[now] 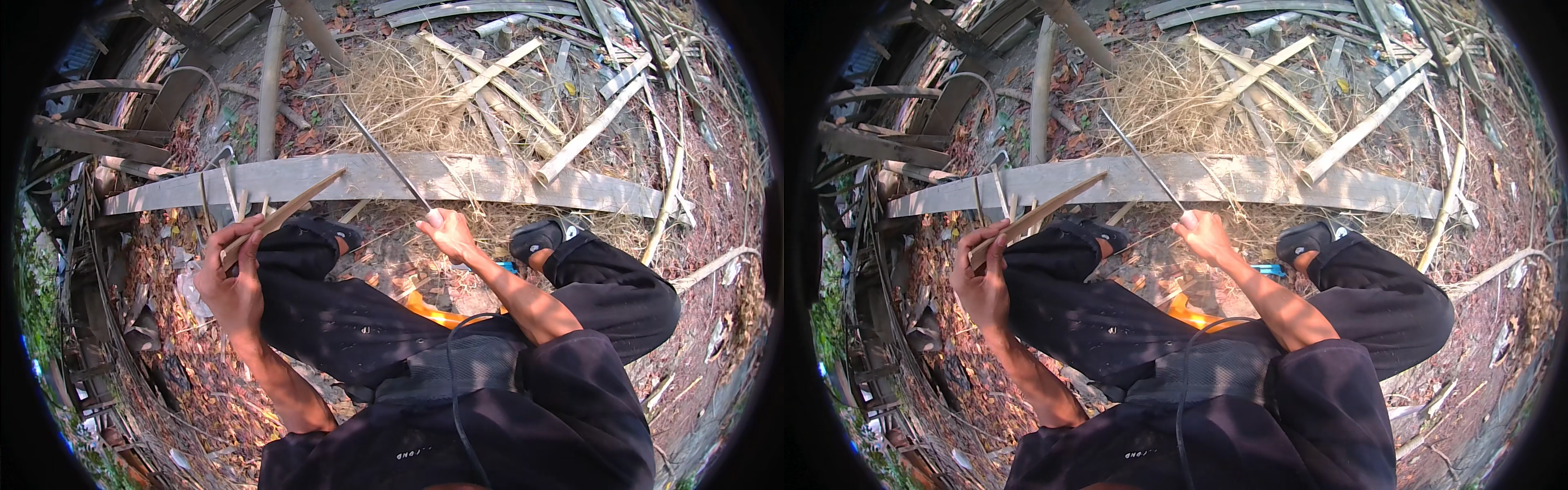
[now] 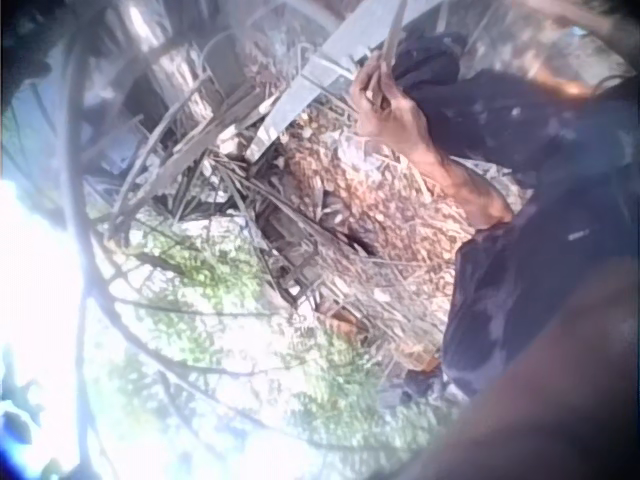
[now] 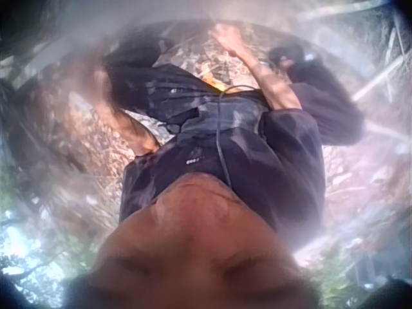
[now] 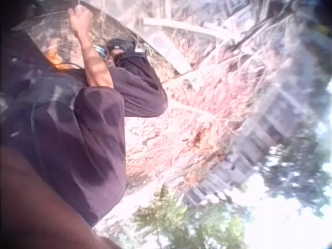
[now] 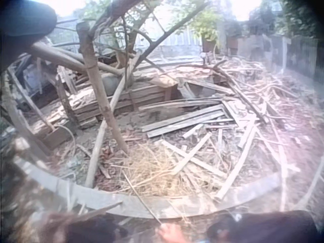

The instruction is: The person sits on the ground and uses a knife to sharpen a thin wooden stick, repeatedly scraping the blade along the wood to create a fine point. The person also picks up and uses a long metal file to further refine the stick's tip.

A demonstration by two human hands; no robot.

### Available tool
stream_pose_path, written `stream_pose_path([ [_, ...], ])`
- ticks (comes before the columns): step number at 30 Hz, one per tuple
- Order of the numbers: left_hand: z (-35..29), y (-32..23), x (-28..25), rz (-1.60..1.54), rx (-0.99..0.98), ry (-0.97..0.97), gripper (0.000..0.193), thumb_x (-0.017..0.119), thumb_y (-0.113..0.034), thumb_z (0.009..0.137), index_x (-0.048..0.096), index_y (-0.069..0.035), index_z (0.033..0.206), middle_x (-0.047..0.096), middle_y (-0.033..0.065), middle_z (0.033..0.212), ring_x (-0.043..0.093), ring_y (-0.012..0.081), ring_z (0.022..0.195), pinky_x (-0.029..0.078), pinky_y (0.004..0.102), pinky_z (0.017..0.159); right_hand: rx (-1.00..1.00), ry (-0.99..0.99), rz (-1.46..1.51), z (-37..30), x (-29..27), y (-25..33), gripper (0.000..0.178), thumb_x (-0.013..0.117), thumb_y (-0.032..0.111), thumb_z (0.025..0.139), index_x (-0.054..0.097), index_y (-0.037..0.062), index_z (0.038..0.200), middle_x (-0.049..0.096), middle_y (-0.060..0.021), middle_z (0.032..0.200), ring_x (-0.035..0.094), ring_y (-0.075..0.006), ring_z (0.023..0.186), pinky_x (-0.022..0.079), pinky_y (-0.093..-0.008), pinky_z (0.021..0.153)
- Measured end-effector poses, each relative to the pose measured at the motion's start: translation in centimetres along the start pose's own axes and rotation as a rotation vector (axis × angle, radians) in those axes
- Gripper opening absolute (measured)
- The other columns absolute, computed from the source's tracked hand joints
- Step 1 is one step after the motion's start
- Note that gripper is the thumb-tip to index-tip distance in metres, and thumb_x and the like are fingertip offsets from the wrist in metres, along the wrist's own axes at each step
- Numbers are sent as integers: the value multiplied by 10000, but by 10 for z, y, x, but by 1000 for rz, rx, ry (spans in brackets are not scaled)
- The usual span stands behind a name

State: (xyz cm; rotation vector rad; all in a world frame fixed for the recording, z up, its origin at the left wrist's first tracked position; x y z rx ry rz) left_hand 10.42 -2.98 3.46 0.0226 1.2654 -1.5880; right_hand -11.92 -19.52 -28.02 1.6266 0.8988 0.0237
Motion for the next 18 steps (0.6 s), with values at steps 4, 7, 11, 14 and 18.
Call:
stream_pose_path([
  [4,0,-4,1,49,-19,10,66,652,4,873,632,5,936,727,89,916,591,67,655,456,197,572,-107,-64,84,-6,-13,65,355,697,307,796,639,-33,883,655,-242,770,640,-379,716,495,-423,688],
  [7,-1,-8,9,50,5,32,69,652,7,871,631,7,937,727,100,917,653,107,747,499,215,635,-254,-76,212,-16,-16,105,284,675,237,795,609,-39,799,616,-246,668,622,-388,619,479,-415,599],
  [11,0,-13,18,54,31,54,71,655,9,867,630,14,934,726,109,918,688,146,838,525,236,705,-114,104,-115,-11,32,14,234,588,203,772,645,-24,789,628,-272,716,651,-418,700,499,-456,656],
  [14,-1,-10,16,-8,47,34,71,654,5,869,628,13,935,728,105,909,690,149,856,527,238,715,194,69,-323,-5,33,-82,307,567,241,747,695,-16,854,656,-292,838,663,-435,832,522,-472,766],
  [18,-5,-1,7,52,-7,-3,60,652,-21,881,624,-1,930,732,83,898,594,78,640,461,209,565,178,96,-207,1,9,-50,361,611,275,735,695,-14,934,669,-281,868,661,-428,849,526,-469,784],
])
Point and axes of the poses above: each hand's wrist, its own z-axis towards the middle knuckle, its own x-axis out of the palm, y = z × x, the point moved 9 cm from there along z, towards the middle knuckle
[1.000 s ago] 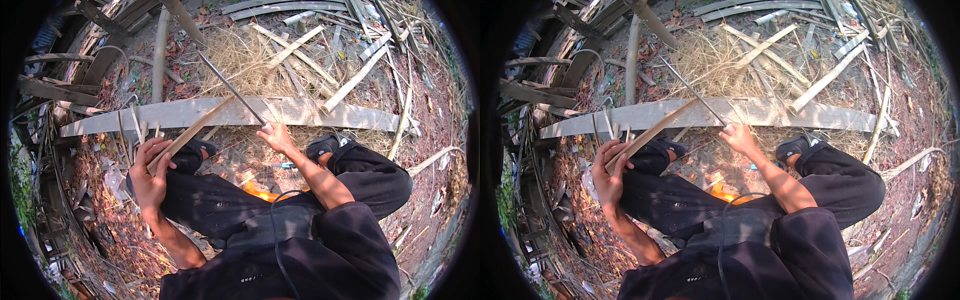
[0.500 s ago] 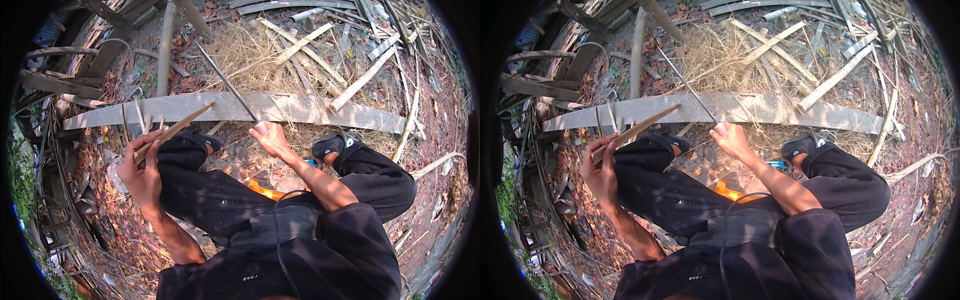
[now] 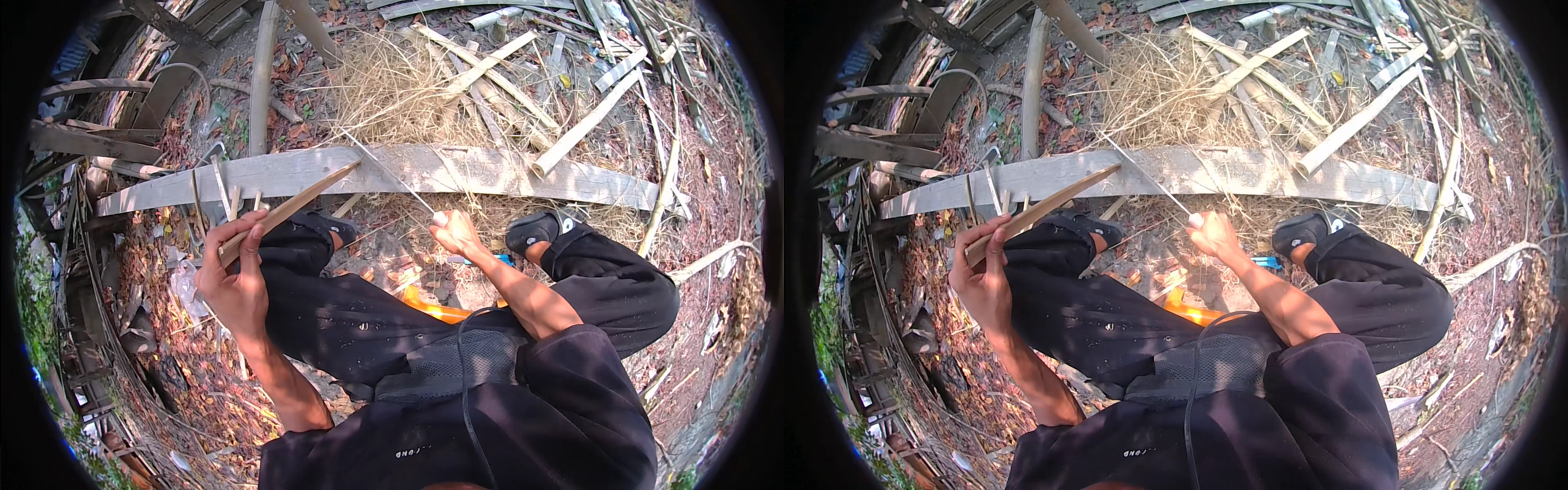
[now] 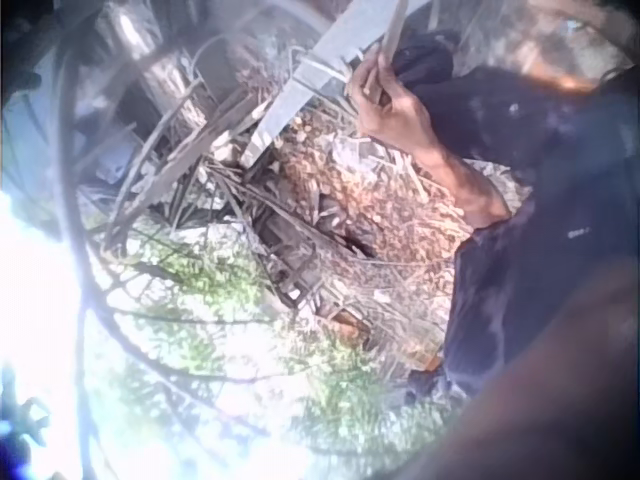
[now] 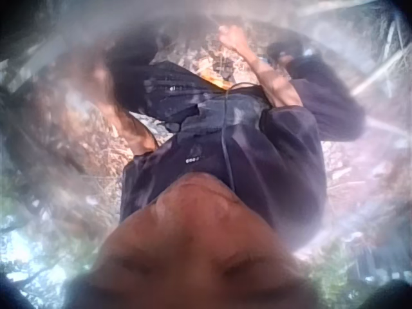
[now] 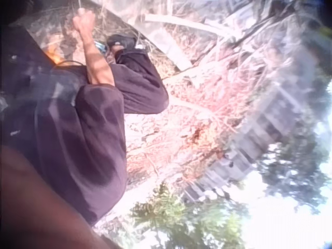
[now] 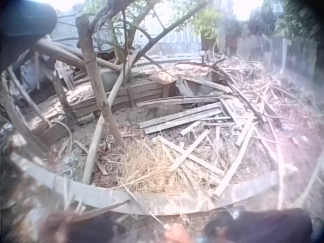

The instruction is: The person sits on the ground and uses a knife to sharpen a thin wooden stick, repeatedly scraping the blade along the wood to create a fine point. The person also picks up and uses a long metal file to further refine the stick's tip.

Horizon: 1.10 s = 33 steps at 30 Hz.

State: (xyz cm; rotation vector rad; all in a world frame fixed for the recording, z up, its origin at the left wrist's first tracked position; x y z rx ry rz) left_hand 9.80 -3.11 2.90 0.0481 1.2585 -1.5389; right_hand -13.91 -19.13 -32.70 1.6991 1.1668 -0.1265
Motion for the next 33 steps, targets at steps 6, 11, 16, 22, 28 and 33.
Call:
stream_pose_path([
  [6,-1,5,0,-53,23,-32,72,656,-62,890,633,-6,930,730,83,922,518,58,573,414,196,527,-250,-181,257,-11,-28,73,298,641,267,749,644,-18,834,641,-269,775,638,-435,780,508,-456,716],
  [11,6,6,-1,-78,-6,-10,83,659,-70,891,631,-2,929,728,94,938,531,62,586,432,197,538,-117,68,-165,2,49,-33,291,564,221,725,684,31,911,653,-281,863,636,-460,833,524,-495,785],
  [16,5,12,-8,-162,-34,47,121,648,-105,907,618,11,912,697,133,1032,598,97,714,484,208,615,-64,-41,-30,2,31,-46,277,602,264,724,625,-8,767,640,-254,758,629,-435,741,503,-456,689],
  [22,1,7,-5,-166,-112,-24,155,617,-27,909,545,-3,1045,660,102,1032,595,140,984,503,273,851,-135,-137,167,5,-17,4,298,661,271,719,662,-1,841,663,-233,784,646,-392,764,495,-445,716],
  [28,2,21,-15,-365,-133,-154,361,706,153,750,500,10,1011,663,215,983,673,233,933,593,293,798,-123,-245,338,5,-30,30,364,702,271,735,676,-39,924,677,-242,811,665,-335,770,502,-402,741],
  [33,2,17,-14,-446,-51,-236,314,688,165,762,472,11,930,659,302,984,691,283,915,605,310,781,-124,-213,273,3,-27,26,335,695,276,749,676,-20,904,682,-204,795,663,-311,749,507,-392,731],
])
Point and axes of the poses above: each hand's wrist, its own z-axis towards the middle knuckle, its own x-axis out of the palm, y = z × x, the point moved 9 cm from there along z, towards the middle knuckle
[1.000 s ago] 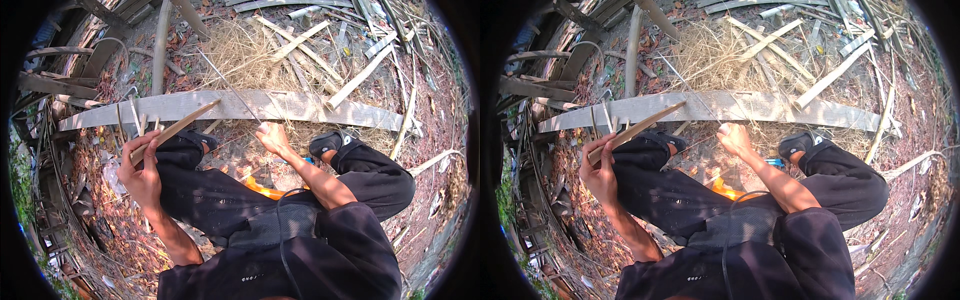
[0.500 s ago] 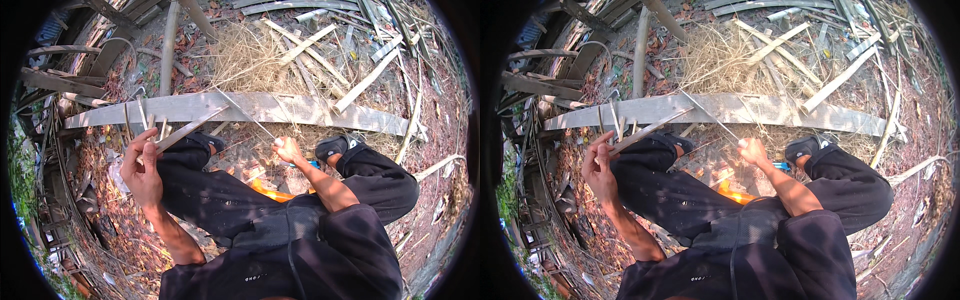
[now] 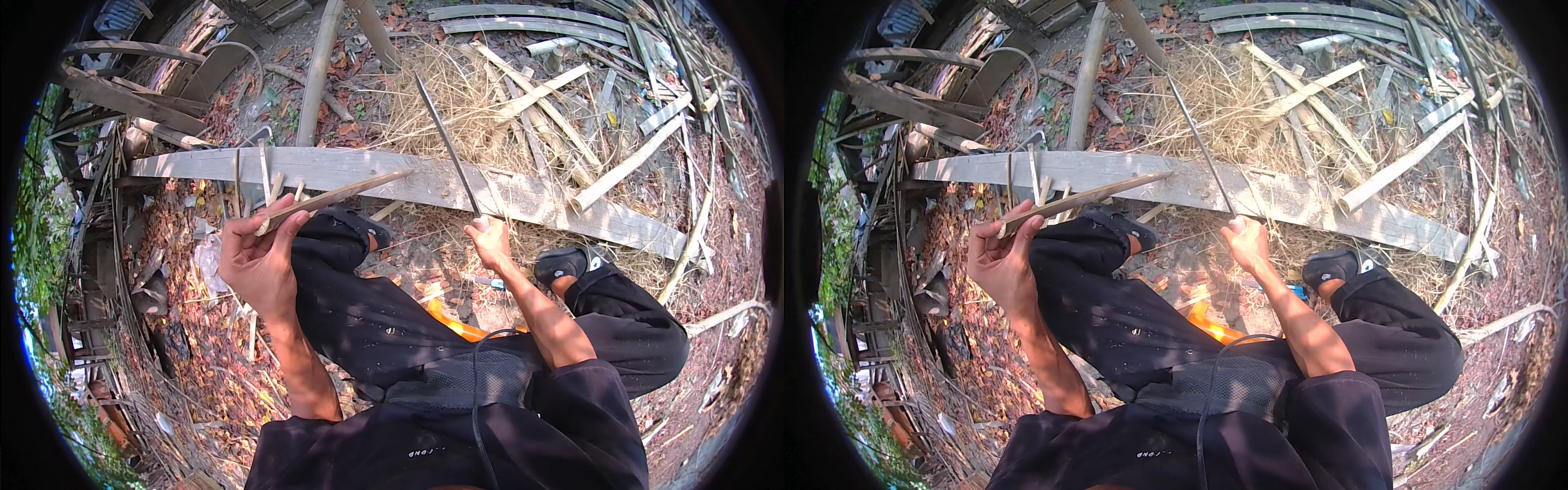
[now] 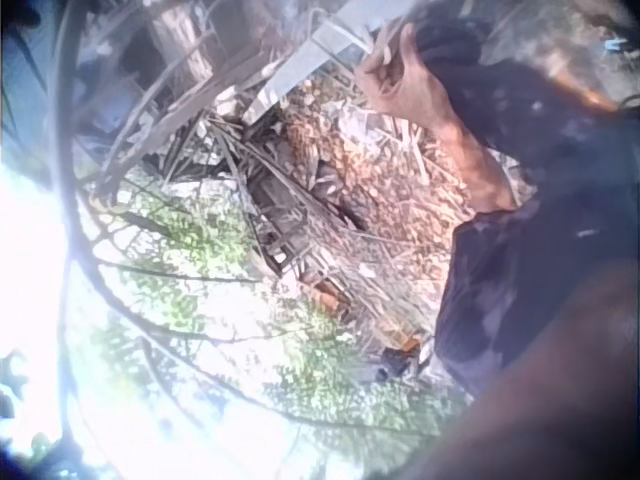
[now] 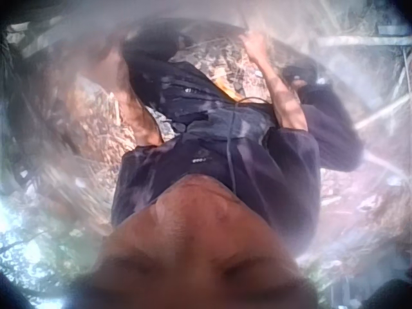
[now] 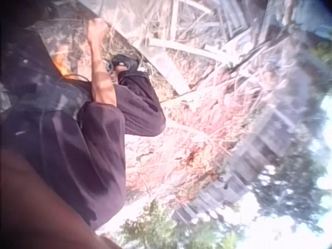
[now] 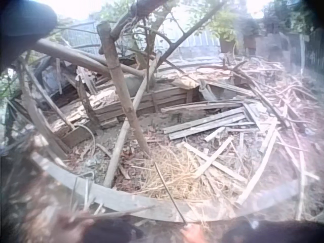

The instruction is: The person sits on the ground and uses a knife to sharpen a thin wooden stick, repeatedly scraping the blade along the wood to create a fine point. The person also picks up and uses a long metal file to further refine the stick's tip.

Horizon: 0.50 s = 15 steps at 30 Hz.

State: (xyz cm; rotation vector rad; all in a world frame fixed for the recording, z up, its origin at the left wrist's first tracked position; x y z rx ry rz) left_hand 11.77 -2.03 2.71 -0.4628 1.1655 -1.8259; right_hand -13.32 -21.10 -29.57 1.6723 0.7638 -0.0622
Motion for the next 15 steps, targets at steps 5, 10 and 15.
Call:
stream_pose_path([
  [5,2,-8,-7,-19,124,-41,321,676,165,771,465,17,961,651,304,1004,684,314,939,614,333,776,-22,40,3,-8,3,13,307,680,288,761,640,-13,804,664,-191,745,641,-314,700,492,-416,701],
  [10,-7,2,7,114,229,155,297,714,143,746,500,1,895,695,203,952,685,270,931,546,376,881,-84,68,-30,-9,5,42,322,680,295,787,637,-22,817,656,-201,728,635,-317,679,487,-418,689],
  [15,-16,-3,3,147,266,80,312,723,133,744,490,-3,900,696,206,898,691,273,898,562,378,849,-104,58,58,-19,-5,103,324,683,291,799,648,-25,862,663,-199,729,643,-300,668,491,-393,684],
])
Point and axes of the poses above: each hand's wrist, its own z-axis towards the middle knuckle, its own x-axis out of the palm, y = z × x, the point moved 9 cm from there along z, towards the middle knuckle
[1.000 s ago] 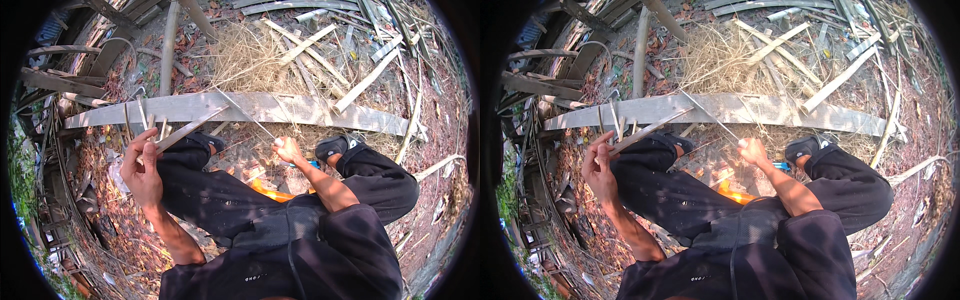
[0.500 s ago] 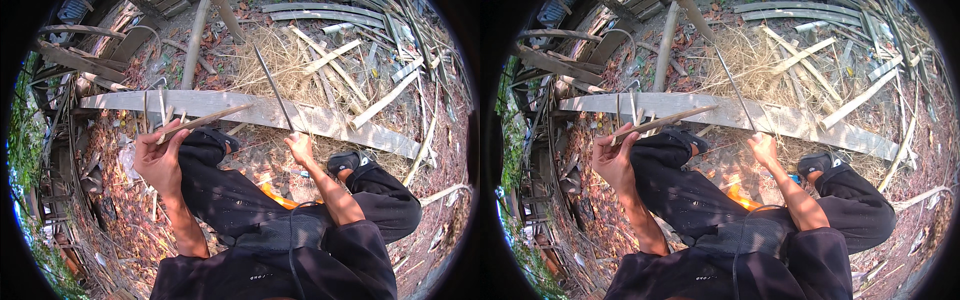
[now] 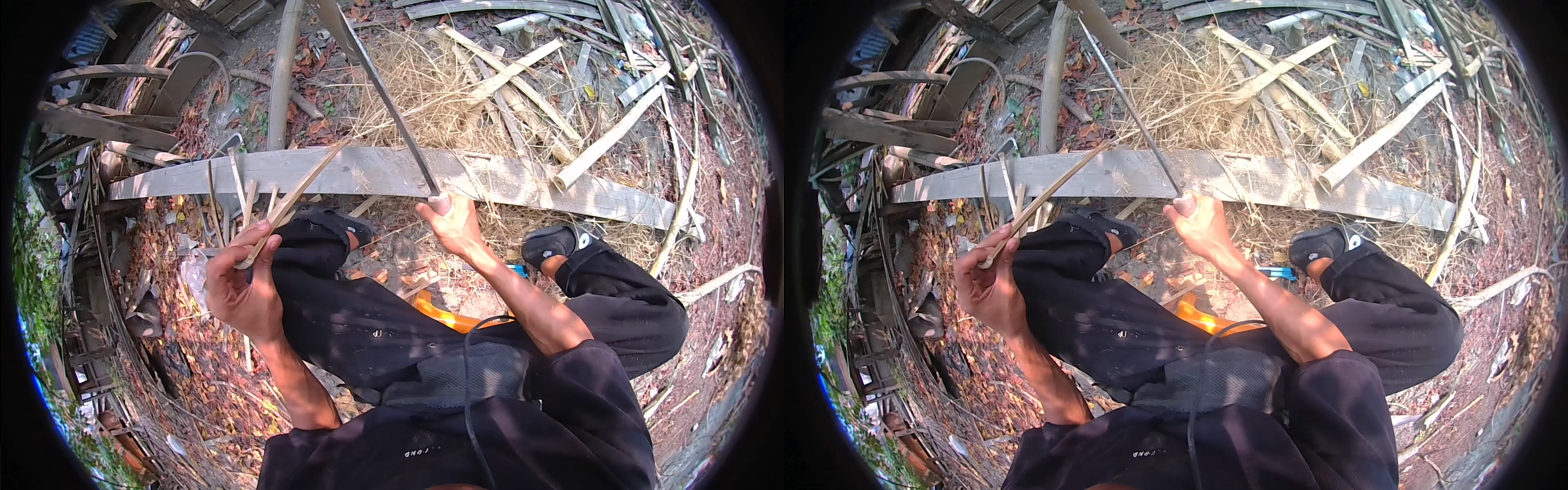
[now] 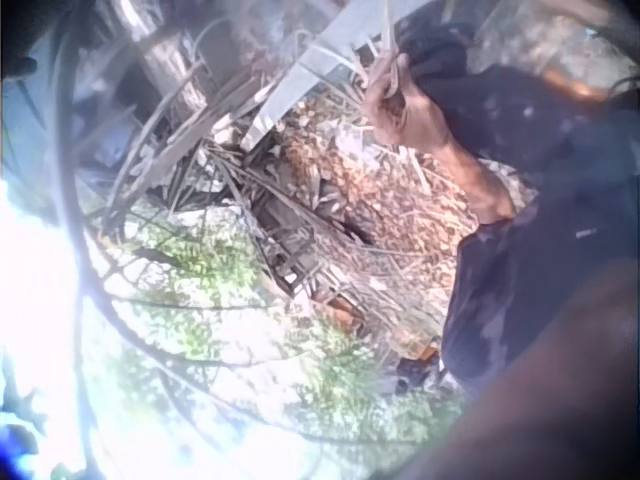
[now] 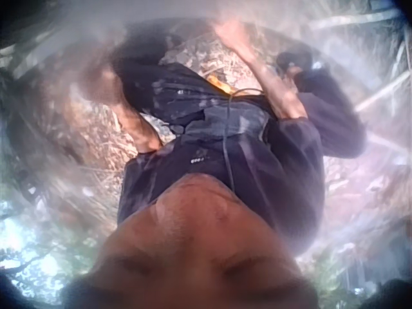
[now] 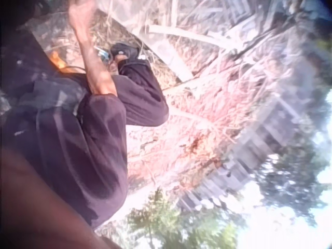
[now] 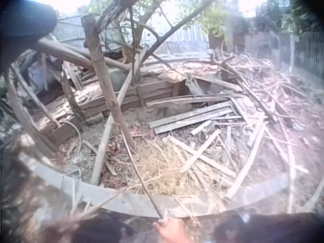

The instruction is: The person sits on the ground and uses a knife to sharpen a thin wooden stick, repeatedly scraping the blade along the wood to create a fine point. The person also picks up and uses a long metal file to further refine the stick's tip.

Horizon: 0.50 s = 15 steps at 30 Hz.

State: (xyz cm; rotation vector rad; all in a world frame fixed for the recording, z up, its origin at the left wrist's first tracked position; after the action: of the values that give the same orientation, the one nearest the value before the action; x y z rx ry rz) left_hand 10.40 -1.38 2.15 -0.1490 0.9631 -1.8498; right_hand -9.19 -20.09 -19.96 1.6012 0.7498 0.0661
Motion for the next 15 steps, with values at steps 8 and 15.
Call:
stream_pose_path([
  [8,-2,-8,3,-39,1,16,357,707,132,765,486,-12,1005,677,230,919,690,271,876,594,329,763,-160,-47,145,0,-16,50,395,705,304,775,652,-57,927,648,-225,707,658,-259,690,494,-372,684],
  [15,0,-1,-8,11,-29,-44,340,686,136,783,472,-9,1004,671,243,923,683,262,887,598,313,758,-160,-57,56,3,-18,50,368,705,311,794,606,-43,795,602,-176,611,598,-245,567,463,-390,593],
])
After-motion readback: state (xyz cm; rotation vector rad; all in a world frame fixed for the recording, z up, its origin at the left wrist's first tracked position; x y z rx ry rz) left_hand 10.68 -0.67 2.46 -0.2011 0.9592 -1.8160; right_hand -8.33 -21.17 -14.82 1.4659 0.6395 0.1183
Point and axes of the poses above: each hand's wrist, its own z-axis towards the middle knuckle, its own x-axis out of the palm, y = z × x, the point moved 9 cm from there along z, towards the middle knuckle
